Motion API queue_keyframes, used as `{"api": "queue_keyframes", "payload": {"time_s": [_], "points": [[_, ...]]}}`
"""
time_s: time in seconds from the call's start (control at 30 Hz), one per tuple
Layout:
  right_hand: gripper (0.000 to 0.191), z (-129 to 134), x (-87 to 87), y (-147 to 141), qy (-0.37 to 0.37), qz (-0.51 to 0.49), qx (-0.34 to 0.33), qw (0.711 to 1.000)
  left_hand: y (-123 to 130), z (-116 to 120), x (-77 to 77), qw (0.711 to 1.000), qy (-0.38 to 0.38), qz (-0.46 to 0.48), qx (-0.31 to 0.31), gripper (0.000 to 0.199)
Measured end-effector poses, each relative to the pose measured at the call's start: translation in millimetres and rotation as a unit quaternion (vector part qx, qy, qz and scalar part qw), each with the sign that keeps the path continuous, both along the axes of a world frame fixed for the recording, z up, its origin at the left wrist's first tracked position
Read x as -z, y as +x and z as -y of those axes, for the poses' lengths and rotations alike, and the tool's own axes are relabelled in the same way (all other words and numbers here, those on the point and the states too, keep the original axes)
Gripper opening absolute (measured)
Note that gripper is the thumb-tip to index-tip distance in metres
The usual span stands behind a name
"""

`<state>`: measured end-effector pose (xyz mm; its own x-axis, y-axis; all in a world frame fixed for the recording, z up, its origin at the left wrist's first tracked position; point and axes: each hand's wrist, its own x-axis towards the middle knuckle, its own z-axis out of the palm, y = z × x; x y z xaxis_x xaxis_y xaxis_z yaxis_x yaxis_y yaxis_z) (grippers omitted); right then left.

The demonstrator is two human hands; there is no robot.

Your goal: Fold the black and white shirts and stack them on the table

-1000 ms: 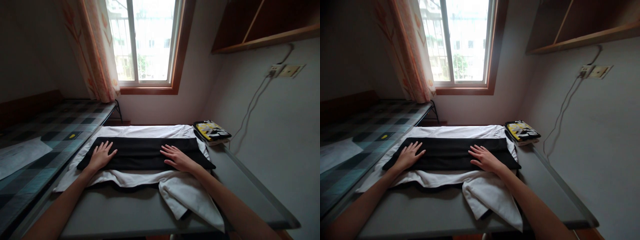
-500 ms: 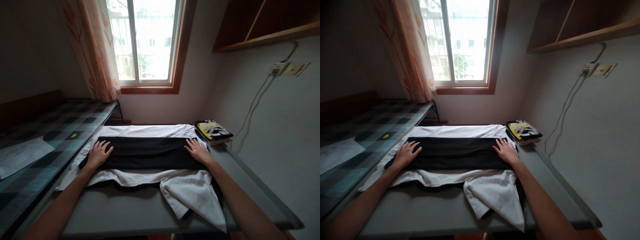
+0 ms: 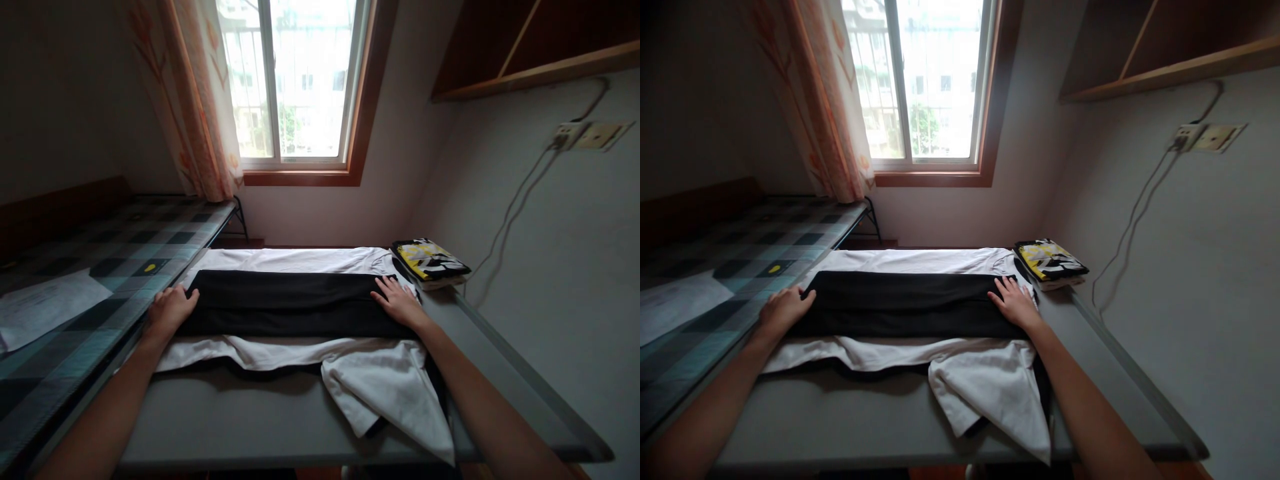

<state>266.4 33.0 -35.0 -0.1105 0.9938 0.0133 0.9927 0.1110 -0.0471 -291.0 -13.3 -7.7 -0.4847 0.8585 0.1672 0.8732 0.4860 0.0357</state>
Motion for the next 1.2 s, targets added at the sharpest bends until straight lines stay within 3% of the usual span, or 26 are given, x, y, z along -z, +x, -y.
{"api": "queue_keyframes", "payload": {"time_s": [0.33, 0.77, 1.2], "points": [[0.069, 0.5, -1.7, 0.1, -0.004, -0.006, -0.005, 1.0, 1.7, -2.4, 5.5, 0.999, 0.028, 0.024, -0.011, 0.054], [0.068, 2.5, -5.5, -2.5, -0.009, -0.003, 0.0, 1.0, -3.2, -6.5, 10.5, 0.999, 0.002, 0.048, -0.007, 0.064], [0.068, 0.5, -1.8, 1.1, -0.001, -0.01, -0.008, 1.0, -5.1, -9.5, 10.6, 0.993, 0.064, 0.101, 0.012, 0.046]]}}
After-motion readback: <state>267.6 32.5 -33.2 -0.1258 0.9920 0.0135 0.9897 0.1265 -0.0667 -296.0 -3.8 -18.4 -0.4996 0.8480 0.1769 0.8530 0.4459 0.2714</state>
